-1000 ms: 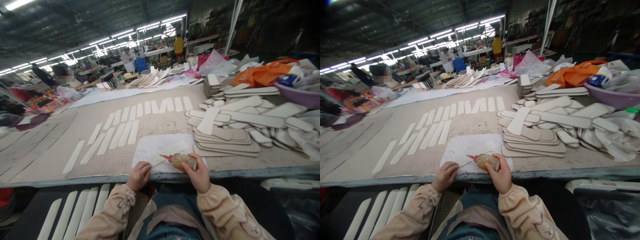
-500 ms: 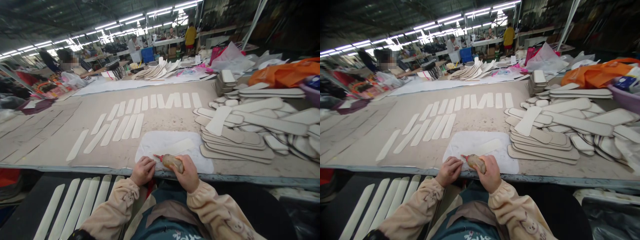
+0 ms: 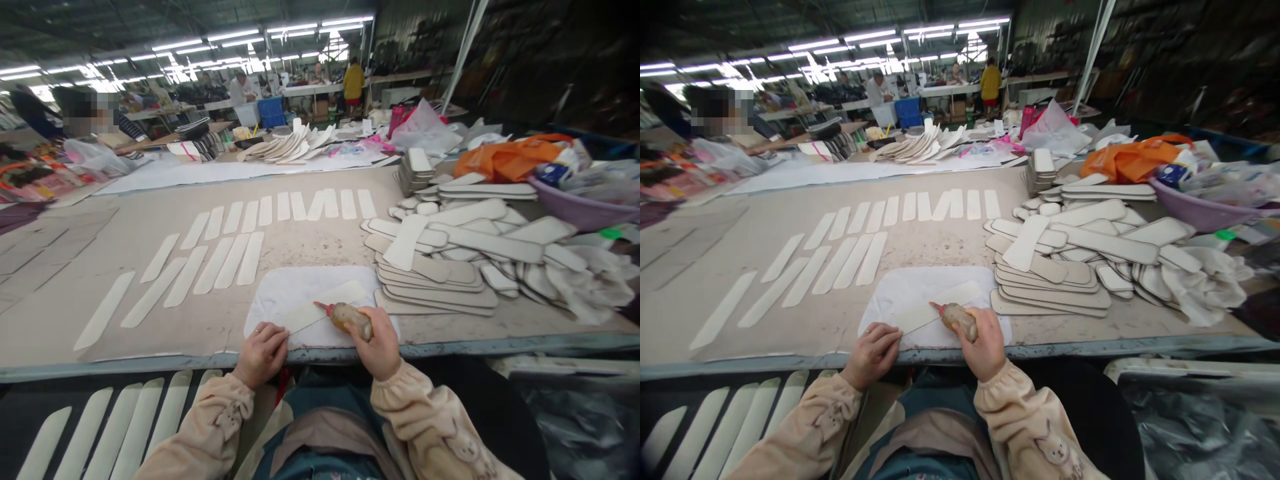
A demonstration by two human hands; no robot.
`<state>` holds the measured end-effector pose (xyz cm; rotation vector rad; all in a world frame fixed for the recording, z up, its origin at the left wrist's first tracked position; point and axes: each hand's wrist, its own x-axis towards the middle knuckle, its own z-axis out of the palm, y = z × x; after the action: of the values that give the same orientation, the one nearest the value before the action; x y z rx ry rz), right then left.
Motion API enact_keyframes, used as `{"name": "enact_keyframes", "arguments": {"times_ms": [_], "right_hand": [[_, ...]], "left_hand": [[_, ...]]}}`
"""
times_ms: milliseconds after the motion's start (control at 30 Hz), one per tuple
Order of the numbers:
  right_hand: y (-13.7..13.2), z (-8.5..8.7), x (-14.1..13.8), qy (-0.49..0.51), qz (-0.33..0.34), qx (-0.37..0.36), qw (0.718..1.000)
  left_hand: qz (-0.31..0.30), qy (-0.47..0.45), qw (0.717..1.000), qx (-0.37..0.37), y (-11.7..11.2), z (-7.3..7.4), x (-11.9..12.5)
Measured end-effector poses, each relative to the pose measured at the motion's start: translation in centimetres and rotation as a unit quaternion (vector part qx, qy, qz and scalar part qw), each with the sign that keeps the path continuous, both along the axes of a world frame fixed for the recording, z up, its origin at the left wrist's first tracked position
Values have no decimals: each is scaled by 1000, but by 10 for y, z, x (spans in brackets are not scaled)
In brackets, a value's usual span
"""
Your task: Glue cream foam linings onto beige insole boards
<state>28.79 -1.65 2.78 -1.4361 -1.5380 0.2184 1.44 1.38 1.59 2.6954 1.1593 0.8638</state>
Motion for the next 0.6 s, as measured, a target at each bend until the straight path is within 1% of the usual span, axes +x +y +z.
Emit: {"name": "enact_keyframes", "arguments": {"times_ms": [133,367,500,600], "right_hand": [[2,-2,23,-8,-65,23,998],[8,-6,57,-29,-148,40,988],[12,-6,63,-35,-174,49,983],[9,-1,58,-18,-177,57,982]], "left_hand": [[-1,3,1000,2,1,-1,-1],[2,8,1000,13,1,-3,-2],[-14,-4,1000,18,3,-8,-4],[-15,-6,1000,20,3,-9,-5]]}}
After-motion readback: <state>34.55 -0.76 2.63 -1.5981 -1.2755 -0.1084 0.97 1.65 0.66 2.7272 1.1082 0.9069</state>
